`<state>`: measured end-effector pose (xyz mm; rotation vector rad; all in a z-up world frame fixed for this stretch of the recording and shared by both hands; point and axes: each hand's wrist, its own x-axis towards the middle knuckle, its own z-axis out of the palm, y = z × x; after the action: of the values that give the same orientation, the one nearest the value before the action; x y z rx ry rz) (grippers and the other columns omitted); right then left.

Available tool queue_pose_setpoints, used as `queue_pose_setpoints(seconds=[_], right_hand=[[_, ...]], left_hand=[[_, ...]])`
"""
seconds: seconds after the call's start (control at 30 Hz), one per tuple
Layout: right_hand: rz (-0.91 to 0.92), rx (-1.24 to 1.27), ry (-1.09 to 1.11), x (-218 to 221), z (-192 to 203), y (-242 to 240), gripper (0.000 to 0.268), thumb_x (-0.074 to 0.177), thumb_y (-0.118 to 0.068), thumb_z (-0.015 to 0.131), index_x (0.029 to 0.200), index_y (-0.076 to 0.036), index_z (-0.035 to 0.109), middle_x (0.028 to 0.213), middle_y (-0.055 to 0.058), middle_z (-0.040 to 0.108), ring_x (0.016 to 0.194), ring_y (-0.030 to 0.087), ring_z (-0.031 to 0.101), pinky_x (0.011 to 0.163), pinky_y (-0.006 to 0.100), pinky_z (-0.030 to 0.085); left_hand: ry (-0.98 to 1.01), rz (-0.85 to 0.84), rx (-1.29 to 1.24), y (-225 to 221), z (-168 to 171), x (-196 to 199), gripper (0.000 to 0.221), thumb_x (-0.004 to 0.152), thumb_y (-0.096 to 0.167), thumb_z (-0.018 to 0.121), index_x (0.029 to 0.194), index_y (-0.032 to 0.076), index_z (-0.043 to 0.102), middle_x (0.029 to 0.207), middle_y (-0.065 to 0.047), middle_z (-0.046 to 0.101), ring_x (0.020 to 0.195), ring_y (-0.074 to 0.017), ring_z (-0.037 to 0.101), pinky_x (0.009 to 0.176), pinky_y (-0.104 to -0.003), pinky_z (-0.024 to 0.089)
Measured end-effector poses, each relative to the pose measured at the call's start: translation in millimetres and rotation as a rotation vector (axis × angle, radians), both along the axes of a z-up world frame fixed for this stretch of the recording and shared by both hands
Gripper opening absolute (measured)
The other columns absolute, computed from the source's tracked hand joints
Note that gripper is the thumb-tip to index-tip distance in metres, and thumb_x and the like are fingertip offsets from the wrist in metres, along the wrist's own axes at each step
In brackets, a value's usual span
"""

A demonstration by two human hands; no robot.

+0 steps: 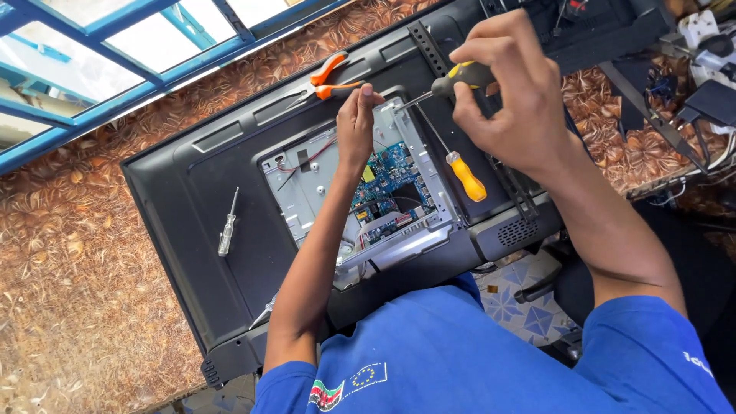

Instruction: The person works on the internal components of a disassembled television, using a screwdriver to manipulate wires and parts on the circuit board. Another person wipes the back of a TV casing with a blue cloth nearby.

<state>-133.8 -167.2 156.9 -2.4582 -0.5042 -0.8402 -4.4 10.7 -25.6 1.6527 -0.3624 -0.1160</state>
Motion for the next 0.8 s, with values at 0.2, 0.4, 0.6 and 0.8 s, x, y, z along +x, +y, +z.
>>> queue_pose_setpoints(seconds=[0.2,0.4,0.6,0.8], right_hand=[[0.068,0.073,-0.04,-26,23,3,0.02,0.099,0.01,0.063,0.117,0.013,0.056,0.116,0.031,0.057,0.108,0.043,0.056,0.095,0.051,0.048],[-0.033,0.15,-0.191,-60,2,5,0.017,0.103,-0.006,0.057,0.106,0.009,0.051,0.103,0.03,0.056,0.096,0.041,0.053,0.085,0.05,0.044],[-0.148,0.065,0.012,-94,-30,5,0.014,0.096,0.001,0.061,0.105,0.011,0.057,0.101,0.028,0.06,0.081,0.033,0.058,0.058,0.037,0.042],[-0.199,0.201,0.038,-99,-69,-5,0.017,0.085,0.002,0.07,0.102,-0.002,0.069,0.096,0.015,0.065,0.056,0.024,0.052,0.052,0.034,0.048]], left_hand=[[0.475,-0.579,-0.317,-4,28,-27,0.06,0.096,0.058,0.051,0.054,0.017,0.038,0.048,0.005,0.033,0.039,-0.006,0.029,0.037,-0.021,0.023],[0.667,-0.302,-0.212,10,7,-29,0.049,0.095,0.051,0.059,0.061,0.02,0.042,0.052,0.008,0.039,0.04,-0.0068,0.027,0.033,-0.023,0.021],[0.547,-0.246,-0.195,26,-8,-30,0.047,0.099,0.045,0.059,0.063,0.018,0.045,0.051,0.007,0.035,0.041,-0.0057,0.027,0.036,-0.022,0.021],[0.401,-0.253,-0.093,17,-51,-24,0.056,0.102,0.049,0.062,0.065,0.008,0.059,0.04,-0.002,0.042,0.03,-0.0088,0.046,0.029,-0.02,0.032]])
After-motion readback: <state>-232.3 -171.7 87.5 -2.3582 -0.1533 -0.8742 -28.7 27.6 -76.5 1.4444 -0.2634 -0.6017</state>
